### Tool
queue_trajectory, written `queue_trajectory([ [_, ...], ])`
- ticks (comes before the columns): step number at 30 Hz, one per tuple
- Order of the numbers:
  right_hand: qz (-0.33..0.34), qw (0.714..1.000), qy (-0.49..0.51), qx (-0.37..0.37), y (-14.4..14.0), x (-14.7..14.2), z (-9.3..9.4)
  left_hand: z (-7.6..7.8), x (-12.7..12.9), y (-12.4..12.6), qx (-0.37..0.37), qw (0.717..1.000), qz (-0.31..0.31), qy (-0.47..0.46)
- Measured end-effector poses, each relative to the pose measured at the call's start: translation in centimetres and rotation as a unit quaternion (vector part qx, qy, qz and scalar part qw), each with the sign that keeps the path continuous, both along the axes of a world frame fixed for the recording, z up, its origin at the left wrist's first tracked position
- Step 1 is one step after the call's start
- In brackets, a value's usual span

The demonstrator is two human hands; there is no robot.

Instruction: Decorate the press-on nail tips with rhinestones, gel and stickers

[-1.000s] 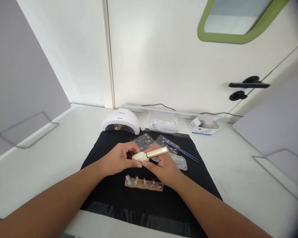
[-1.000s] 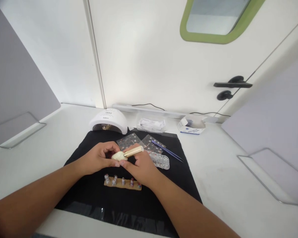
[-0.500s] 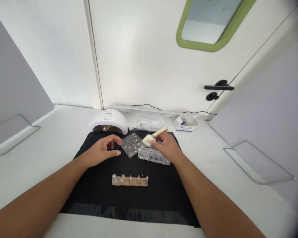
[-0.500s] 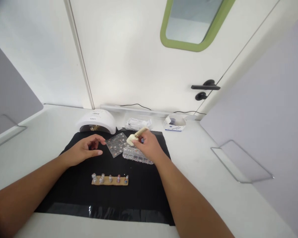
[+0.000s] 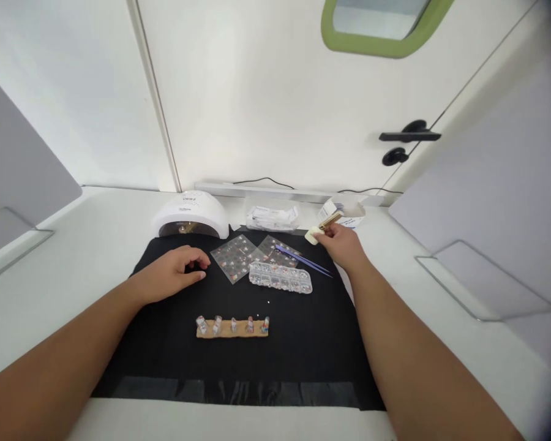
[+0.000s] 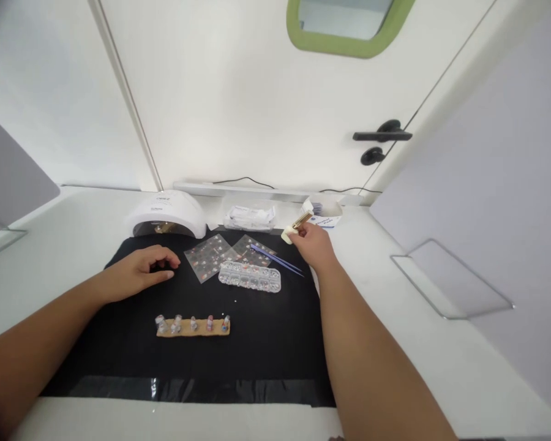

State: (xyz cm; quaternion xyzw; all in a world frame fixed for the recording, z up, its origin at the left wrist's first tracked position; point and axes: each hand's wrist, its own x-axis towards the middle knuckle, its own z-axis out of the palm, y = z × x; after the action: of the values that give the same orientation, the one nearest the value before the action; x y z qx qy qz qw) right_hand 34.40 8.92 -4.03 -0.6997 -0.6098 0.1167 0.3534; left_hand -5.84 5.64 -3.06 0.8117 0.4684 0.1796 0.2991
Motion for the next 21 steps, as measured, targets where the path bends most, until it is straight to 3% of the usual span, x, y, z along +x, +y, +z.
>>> queue_trajectory([
  [10,-0.037,0.999,0.033,-0.001,0.6,1.2,-1.3,-0.1,0.0,0.2,0.025,0.996,0.026,0.077],
  [21,-0.031,0.997,0.069,-0.001,0.9,1.0,-1.9,-0.1,0.2,0.2,0.013,0.996,0.021,0.08],
])
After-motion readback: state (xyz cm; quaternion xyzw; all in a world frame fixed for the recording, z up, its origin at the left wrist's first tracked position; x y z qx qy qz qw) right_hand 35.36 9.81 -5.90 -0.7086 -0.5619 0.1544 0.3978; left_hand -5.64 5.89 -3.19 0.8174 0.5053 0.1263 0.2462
